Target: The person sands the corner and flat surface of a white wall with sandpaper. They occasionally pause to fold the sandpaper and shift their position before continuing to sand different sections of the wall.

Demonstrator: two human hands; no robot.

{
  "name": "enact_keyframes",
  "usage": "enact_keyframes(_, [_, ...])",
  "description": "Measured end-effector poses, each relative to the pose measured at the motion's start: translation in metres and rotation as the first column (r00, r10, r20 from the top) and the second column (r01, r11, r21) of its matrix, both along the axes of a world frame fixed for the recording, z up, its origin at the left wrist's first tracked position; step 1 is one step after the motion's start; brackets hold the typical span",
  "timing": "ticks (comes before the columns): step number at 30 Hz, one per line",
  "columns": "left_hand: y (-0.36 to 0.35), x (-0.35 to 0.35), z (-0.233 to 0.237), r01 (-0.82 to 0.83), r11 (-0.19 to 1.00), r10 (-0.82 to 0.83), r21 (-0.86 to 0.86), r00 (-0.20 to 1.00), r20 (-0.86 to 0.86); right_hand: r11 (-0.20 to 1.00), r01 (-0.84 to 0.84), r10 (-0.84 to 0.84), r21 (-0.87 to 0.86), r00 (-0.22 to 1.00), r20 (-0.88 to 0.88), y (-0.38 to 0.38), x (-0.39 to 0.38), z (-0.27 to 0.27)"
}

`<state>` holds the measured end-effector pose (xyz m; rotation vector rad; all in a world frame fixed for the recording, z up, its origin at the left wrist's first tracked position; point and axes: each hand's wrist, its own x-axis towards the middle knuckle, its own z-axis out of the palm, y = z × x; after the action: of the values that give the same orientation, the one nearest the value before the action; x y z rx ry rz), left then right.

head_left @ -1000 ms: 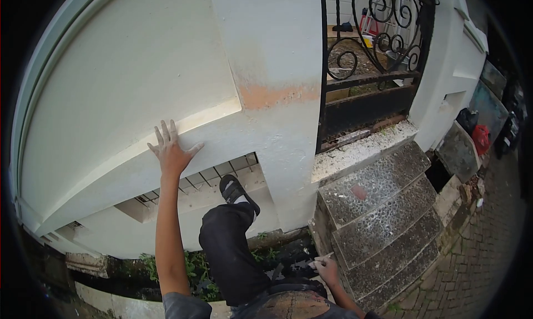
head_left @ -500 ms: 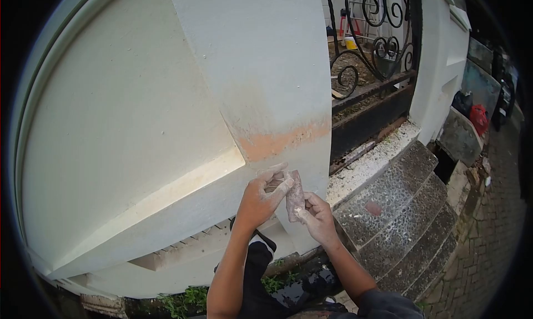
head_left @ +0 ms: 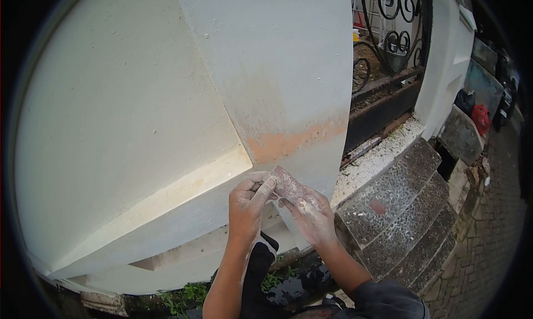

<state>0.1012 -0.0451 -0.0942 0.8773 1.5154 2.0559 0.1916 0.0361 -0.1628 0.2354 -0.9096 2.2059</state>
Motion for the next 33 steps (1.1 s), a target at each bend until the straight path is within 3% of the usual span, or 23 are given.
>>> enact_keyframes(1, [0.000,0.000,-0.001,-0.009,1.000,0.009,0.012,1.000,0.007,0.999,-0.001,0.000,0.051,1.000,0.015,0.002,0.001,0.002])
enact_keyframes(5, [0.000,-0.004,0.003,-0.109,0.992,0.085,-0.062,0.950,-0.301,0.925,0.033,-0.116,0.380,0.973,0.198,0.013,0.013,0.016])
enact_keyframes(7, [0.006,-0.006,0.007,-0.100,0.993,0.070,-0.062,0.927,-0.369,0.904,0.057,-0.135,0.424,0.979,0.156,0.021,0.014,0.022])
enact_keyframes(8, [0.008,-0.005,0.013,-0.199,0.980,0.163,-0.018,0.849,-0.502,0.893,0.070,-0.144,0.445,0.980,0.134,0.025,0.014,0.026])
enact_keyframes(10, [0.013,-0.003,0.028,-0.370,0.923,0.330,0.109,0.613,-0.717,0.792,0.245,-0.377,0.559,0.917,0.132,0.025,0.019,0.050])
enact_keyframes(11, [0.012,-0.012,0.034,-0.396,0.891,0.381,0.223,0.383,-0.842,0.722,0.323,-0.486,0.611,0.867,0.116,0.027,0.017,0.060])
enact_keyframes(13, [0.014,-0.029,0.046,-0.415,0.825,0.467,0.384,0.120,-0.876,0.119,0.585,-0.796,0.802,0.538,-0.275,0.047,0.000,0.071])
enact_keyframes(14, [0.017,-0.036,0.051,-0.406,0.789,0.499,0.461,-0.013,-0.867,-0.227,0.597,-0.806,0.770,0.328,-0.492,0.057,-0.010,0.074])
enact_keyframes(17, [0.031,-0.055,0.063,-0.410,0.748,0.563,0.522,-0.024,-0.826,-0.469,0.488,-0.779,0.736,0.164,-0.605,0.081,-0.048,0.078])
enact_keyframes(20, [0.043,-0.067,0.072,-0.392,0.744,0.545,0.540,-0.110,-0.831,-0.410,0.477,-0.798,0.777,0.224,-0.559,0.087,-0.070,0.074])
enact_keyframes(23, [0.054,-0.078,0.077,-0.362,0.729,0.541,0.581,-0.214,-0.813,-0.453,0.461,-0.787,0.763,0.196,-0.585,0.087,-0.069,0.075])
enact_keyframes(29, [0.073,-0.083,0.073,-0.355,0.748,0.560,0.562,-0.117,-0.820,-0.359,0.618,-0.781,0.700,0.212,-0.588,0.091,-0.084,0.074])
enact_keyframes(33, [0.069,-0.085,0.074,-0.392,0.731,0.517,0.559,-0.218,-0.828,-0.377,0.510,-0.818,0.773,0.208,-0.536,0.086,-0.082,0.073])
